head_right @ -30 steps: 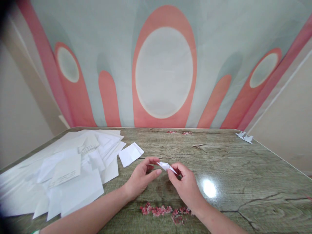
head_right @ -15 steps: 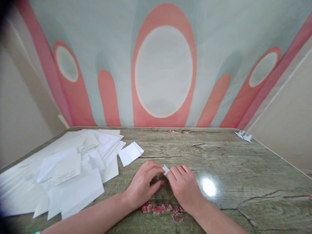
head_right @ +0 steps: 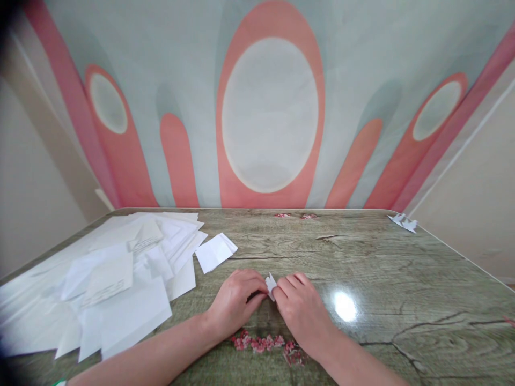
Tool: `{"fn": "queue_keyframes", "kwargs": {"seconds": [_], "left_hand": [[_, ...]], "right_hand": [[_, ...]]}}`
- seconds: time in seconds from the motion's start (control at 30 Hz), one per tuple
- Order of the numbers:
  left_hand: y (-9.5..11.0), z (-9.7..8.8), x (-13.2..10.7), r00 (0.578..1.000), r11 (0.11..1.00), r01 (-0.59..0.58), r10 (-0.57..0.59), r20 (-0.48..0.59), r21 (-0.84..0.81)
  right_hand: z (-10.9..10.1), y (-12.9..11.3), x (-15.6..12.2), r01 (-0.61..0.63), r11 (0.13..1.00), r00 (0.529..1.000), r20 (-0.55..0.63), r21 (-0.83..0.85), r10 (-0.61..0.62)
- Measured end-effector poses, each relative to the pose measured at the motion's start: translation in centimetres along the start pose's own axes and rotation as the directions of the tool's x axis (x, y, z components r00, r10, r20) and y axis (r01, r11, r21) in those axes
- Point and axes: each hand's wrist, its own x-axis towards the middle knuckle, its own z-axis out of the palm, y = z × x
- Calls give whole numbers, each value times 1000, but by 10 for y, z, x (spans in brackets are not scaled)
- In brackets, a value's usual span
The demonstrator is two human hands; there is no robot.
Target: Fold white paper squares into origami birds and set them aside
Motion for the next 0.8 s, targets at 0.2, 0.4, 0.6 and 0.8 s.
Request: {"fn": "queue_keyframes", "kwargs": {"seconds": [0.2,0.4,0.6,0.8], "left_hand": [[-2,1,1,1000,1000,17,-17,-6,-26],[-2,-2,2,1000,999,11,-10,15,-46],[3,-8,0,997,1000,-26,27,66,-13],[2,-5,3,997,999,-21,19,69,27]], "right_hand": [[-6,9,1,-73,977,996,58,199,63],[-10,22,3,-116,930,990,114,349,80],[-3,29,2,-180,864,982,133,470,132],[-3,29,4,-226,819,972,174,527,156]]}}
